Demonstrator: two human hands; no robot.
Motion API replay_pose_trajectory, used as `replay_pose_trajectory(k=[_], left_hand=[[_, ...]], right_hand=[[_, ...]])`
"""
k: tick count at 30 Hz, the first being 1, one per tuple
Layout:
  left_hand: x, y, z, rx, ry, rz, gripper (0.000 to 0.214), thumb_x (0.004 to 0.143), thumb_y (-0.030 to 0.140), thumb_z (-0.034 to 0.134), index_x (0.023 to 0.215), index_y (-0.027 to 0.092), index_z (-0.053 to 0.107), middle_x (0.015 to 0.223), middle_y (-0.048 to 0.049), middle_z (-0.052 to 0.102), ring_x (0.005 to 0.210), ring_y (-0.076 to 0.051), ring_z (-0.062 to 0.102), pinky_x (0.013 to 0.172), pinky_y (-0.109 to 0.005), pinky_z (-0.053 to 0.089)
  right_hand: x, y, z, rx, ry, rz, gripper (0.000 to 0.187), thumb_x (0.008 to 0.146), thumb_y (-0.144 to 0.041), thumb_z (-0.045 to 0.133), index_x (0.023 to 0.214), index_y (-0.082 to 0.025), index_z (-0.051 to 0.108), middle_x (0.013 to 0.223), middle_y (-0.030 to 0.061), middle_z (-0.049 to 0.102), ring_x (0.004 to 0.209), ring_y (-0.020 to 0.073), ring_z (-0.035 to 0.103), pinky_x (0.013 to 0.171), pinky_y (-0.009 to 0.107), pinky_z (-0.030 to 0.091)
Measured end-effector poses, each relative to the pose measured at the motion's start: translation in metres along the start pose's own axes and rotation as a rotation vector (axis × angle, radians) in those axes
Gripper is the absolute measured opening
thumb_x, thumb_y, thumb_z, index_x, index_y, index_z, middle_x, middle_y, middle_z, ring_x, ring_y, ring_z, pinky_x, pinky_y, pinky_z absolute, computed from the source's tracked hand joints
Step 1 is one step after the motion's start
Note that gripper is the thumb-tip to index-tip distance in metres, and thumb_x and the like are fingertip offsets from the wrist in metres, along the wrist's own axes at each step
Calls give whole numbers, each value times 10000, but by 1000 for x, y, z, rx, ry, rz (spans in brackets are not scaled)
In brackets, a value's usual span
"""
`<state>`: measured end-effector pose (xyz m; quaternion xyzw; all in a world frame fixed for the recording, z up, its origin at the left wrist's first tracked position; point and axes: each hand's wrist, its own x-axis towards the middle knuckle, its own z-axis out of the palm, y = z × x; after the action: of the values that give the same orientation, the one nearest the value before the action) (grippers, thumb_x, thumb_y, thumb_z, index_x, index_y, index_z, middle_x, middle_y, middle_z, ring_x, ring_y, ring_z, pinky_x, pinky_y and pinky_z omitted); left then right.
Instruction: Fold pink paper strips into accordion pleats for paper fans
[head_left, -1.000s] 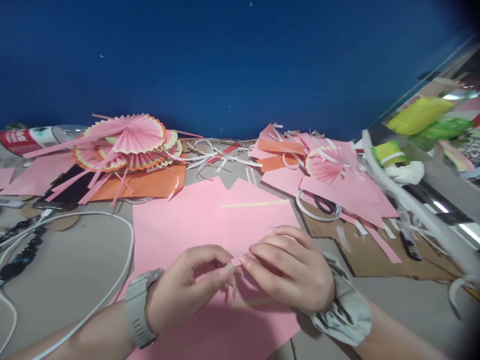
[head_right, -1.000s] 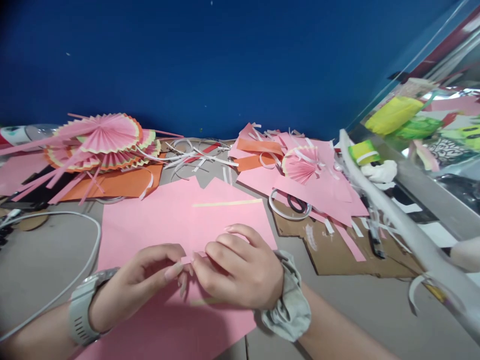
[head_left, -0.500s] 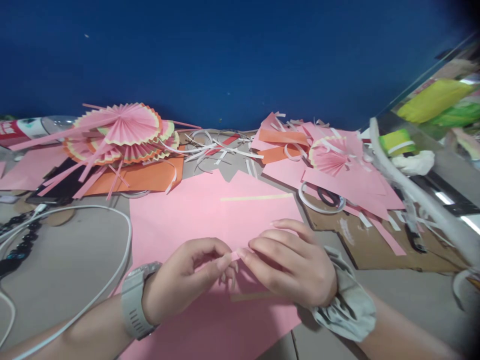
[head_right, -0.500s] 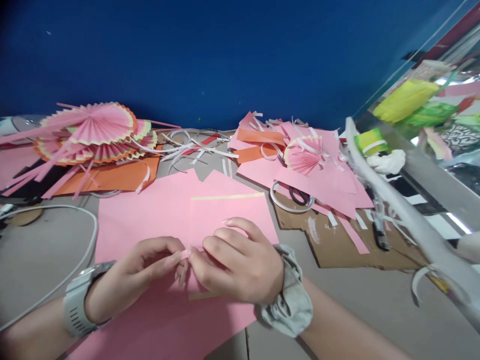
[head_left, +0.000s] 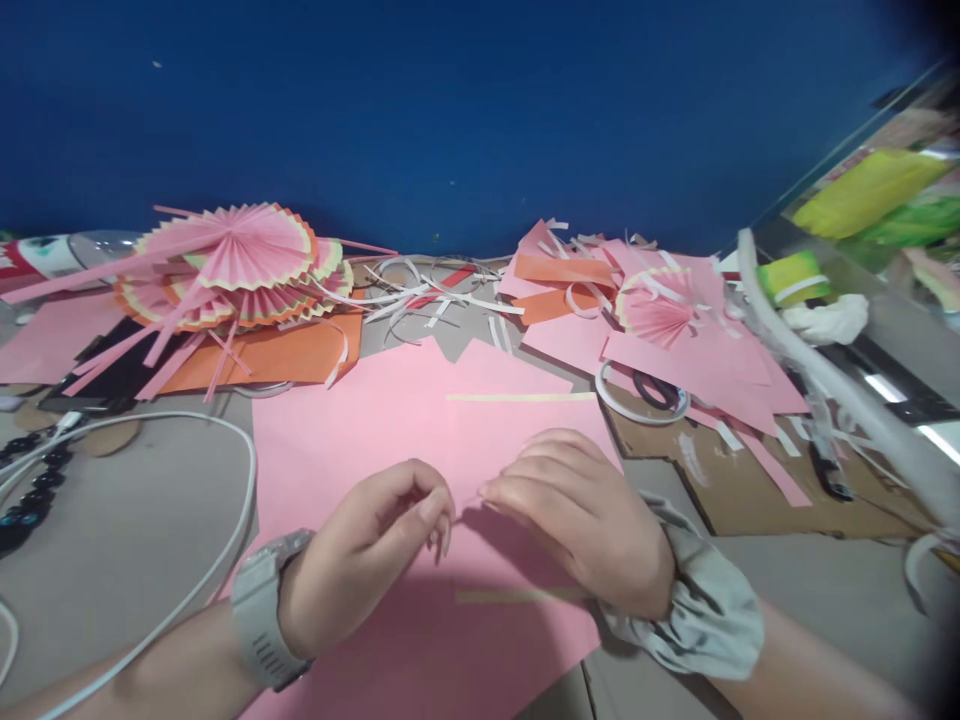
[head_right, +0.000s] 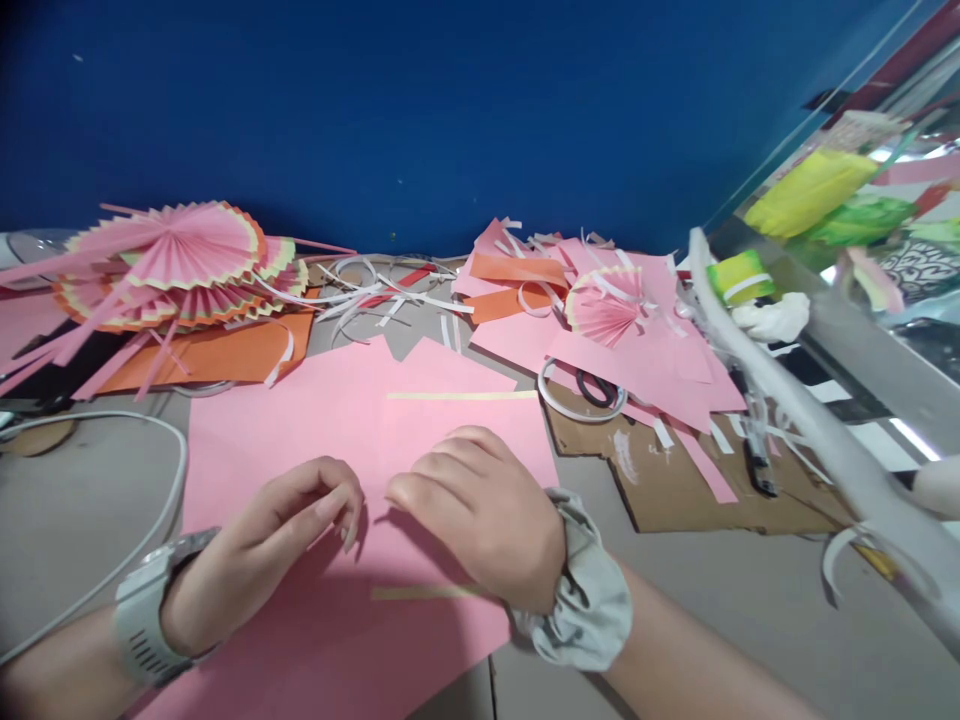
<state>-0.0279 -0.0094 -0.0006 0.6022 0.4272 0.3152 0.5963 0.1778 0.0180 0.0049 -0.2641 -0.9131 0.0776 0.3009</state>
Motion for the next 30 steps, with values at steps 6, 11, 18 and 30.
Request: replay_pose_trajectory(k=[6, 11, 18, 30], left_hand=[[-2, 3, 3, 228, -63, 33, 247, 930, 203, 306, 793, 169, 508, 764, -4, 542, 716, -109, 510, 711, -237, 392], [-2, 3, 3, 297, -113, 75, 182, 911, 205, 365, 819, 168, 517, 758, -1, 544, 705, -110, 502, 699, -225, 399], [-4, 0, 3, 319, -156, 66, 179, 895, 140, 380, 853, 174, 550, 798, 1, 581, 751, -108, 530, 734, -221, 404], [2, 1, 4, 142, -21, -37, 166, 898, 221, 417, 806, 170, 545, 735, 8, 580, 695, -100, 547, 675, -213, 427]], right_hand=[[11, -9, -4, 313, -225, 323, 152, 886, -174, 426, 755, -183, 501, 741, -9, 587, 717, 118, 497, 721, 268, 378], [10, -9, -3, 336, -259, 373, 130, 889, -171, 426, 781, -183, 498, 759, -14, 570, 746, 119, 478, 742, 272, 350], [7, -7, 1, 284, -301, 305, 137, 895, -207, 423, 809, -174, 525, 770, 2, 570, 737, 133, 464, 732, 301, 335], [1, -11, 2, -92, 6, 128, 131, 833, -144, 535, 949, -169, 588, 925, 38, 630, 975, 169, 500, 1010, 408, 250]])
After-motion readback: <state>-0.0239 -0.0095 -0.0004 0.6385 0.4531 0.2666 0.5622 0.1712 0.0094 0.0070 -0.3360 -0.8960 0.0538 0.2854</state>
